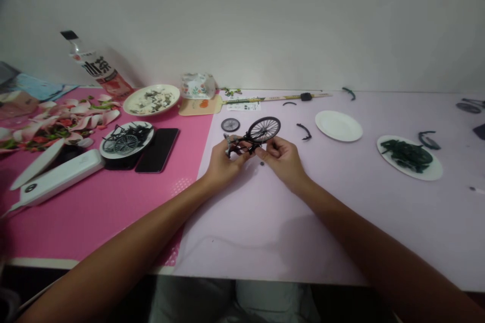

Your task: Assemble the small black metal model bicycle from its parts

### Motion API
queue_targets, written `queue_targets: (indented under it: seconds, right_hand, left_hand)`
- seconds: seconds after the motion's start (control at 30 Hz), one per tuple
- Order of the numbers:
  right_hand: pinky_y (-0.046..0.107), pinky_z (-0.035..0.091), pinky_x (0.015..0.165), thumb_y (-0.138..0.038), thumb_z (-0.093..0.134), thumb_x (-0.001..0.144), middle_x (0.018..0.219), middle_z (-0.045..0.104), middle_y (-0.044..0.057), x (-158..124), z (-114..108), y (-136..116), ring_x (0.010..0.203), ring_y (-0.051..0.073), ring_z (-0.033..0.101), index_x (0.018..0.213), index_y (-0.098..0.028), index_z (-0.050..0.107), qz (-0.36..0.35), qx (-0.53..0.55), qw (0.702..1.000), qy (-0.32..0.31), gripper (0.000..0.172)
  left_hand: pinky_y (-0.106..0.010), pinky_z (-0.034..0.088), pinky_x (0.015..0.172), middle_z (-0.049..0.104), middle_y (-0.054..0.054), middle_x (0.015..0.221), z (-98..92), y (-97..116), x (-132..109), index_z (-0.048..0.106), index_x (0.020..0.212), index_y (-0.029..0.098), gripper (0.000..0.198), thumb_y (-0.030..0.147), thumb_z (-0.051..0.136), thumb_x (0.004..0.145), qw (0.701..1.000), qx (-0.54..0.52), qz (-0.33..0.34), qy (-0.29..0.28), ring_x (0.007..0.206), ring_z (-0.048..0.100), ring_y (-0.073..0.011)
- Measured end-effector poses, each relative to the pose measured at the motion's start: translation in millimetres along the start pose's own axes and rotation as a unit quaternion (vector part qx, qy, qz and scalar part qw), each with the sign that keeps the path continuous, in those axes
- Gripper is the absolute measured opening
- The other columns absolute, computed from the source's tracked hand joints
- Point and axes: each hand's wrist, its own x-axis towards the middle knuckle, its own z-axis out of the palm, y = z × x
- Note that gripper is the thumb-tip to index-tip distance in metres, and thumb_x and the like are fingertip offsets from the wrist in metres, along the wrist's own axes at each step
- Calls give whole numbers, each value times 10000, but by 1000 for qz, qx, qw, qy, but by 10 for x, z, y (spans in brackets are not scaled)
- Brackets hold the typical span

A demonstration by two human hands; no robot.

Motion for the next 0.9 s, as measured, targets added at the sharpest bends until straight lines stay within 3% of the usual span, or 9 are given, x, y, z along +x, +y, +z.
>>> queue_targets:
  seconds: [0.17, 0.3, 0.43, 0.57, 0.73, 0.9]
  right_hand:
    - [235, 228, 489, -552, 983, 646, 636, 256, -114, -9, 38, -69, 533, 64, 245, 830, -223, 648, 73, 102, 992, -28, 504]
    - [243, 224, 490, -550, 987, 647, 604, 295, -113, -11, 53, -76, 526, 69, 255, 973, -216, 765, 75, 103, 992, -13, 517]
    - [253, 265, 520, -568, 967, 672, 605, 330, -99, -23, 51, -51, 548, 78, 288, 956, -205, 783, 45, 52, 997, 28, 496]
    - [258, 256, 516, -570, 945, 709, 595, 317, -95, -43, 52, -30, 552, 85, 284, 867, -202, 756, 30, 16, 998, 51, 443]
    - [255, 236, 491, -598, 942, 694, 597, 386, -80, -59, 80, -34, 547, 82, 296, 844, -191, 746, 55, 30, 997, 35, 477]
    - [250, 194, 463, -600, 911, 742, 633, 428, -72, -66, 97, -29, 525, 64, 265, 899, -185, 760, 70, 44, 997, 1, 468]
  left_hand:
    - [-332, 546, 830, 760, -67, 936, 18, 40, 8, 752, 972, 173, 150, 192, 814, 837, 999, -40, -24, -10, 859, 686, -183]
    - [-305, 549, 764, 755, -61, 903, 25, 77, 30, 728, 940, 155, 209, 185, 855, 777, 992, -98, -73, -14, 796, 686, -157]
    - [-287, 538, 690, 742, -41, 812, 16, 83, 48, 725, 919, 152, 334, 295, 942, 709, 982, -150, -117, -16, 726, 696, -152]
    - [-293, 551, 688, 778, -57, 859, -5, 95, 58, 736, 899, 158, 413, 382, 985, 656, 974, -179, -137, -3, 714, 707, -152]
    - [-313, 581, 728, 789, -46, 873, -27, 82, 82, 748, 873, 173, 457, 433, 1011, 603, 969, -192, -151, 10, 748, 711, -164]
    - [-318, 584, 817, 758, -29, 870, -36, 67, 88, 737, 892, 167, 437, 372, 1003, 612, 960, -222, -169, 8, 796, 695, -150]
